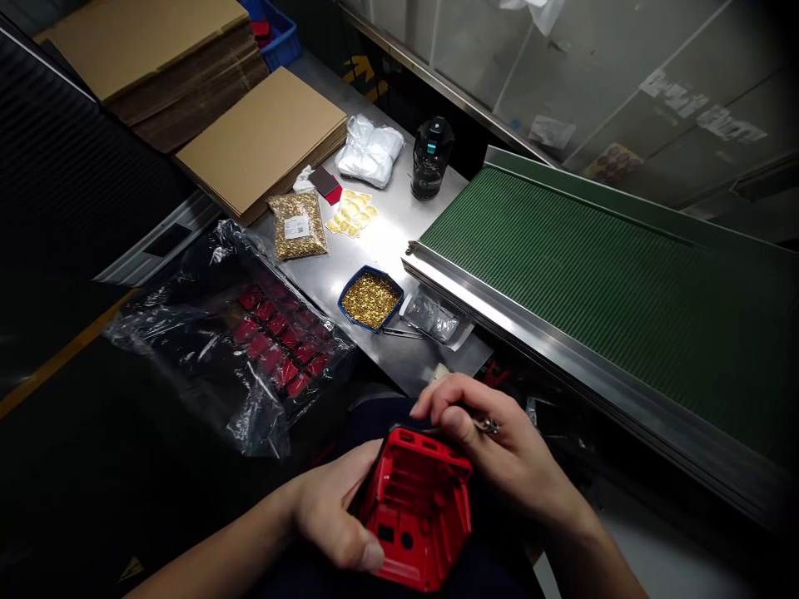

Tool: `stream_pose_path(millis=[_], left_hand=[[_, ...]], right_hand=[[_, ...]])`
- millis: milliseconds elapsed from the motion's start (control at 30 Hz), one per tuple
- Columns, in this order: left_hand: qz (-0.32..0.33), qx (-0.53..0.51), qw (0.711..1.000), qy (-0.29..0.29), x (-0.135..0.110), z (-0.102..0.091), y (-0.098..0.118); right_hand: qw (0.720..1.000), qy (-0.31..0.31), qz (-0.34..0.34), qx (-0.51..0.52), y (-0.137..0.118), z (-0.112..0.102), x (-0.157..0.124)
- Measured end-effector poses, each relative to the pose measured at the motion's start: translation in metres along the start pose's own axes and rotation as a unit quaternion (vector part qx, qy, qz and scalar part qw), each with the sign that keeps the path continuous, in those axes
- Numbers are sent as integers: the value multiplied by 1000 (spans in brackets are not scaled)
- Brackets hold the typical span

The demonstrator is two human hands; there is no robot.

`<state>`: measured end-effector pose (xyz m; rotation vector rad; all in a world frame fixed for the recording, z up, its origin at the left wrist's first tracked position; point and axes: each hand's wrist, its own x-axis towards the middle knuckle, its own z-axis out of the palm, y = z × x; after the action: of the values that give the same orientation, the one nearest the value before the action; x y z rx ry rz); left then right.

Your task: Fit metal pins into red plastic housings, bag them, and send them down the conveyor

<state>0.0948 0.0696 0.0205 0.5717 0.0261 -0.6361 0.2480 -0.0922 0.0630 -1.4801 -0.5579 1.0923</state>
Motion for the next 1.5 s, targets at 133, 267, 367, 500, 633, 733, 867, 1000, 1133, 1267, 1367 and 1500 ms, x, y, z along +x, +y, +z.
stream_pose_path(millis=[133,267,367,500,633,733,867,1000,1133,1267,1367,1500], left_hand=[[-10,24,1000,4,0,-2,5],[10,18,1000,1,1,-1,4],[9,1,1000,-3,2,-2,5],[-12,-7,1000,3,3,-4,6],[-3,-20,1000,8,2,-3,6],[21,-32,999,10,3,-1,8],[-3,-4,1000,0,3,-3,11],[-12,1,1000,-6,4,-6,11],[21,-25,999,1,4,-6,9],[-8,-7,1000,-5,4,-6,11],[-2,-26,1000,1,4,-5,12],[27,-76,997,7,3,-3,9]], right_hand=[[1000,-9,-15,20,3,2,-5],[999,31,-35,6,10,-4,-22],[998,38,-52,-7,11,-4,-22],[996,6,-79,-44,6,-2,-14],[994,24,-85,-58,9,-5,-17],[995,55,-71,-43,12,-6,-19],[994,29,-87,-51,8,-3,-13],[994,16,-90,-53,6,-4,-15],[995,68,-68,-23,11,-6,-21],[996,44,-72,-32,9,-4,-18],[993,61,-81,-53,10,-7,-21],[973,193,-36,-122,16,-19,-31]])
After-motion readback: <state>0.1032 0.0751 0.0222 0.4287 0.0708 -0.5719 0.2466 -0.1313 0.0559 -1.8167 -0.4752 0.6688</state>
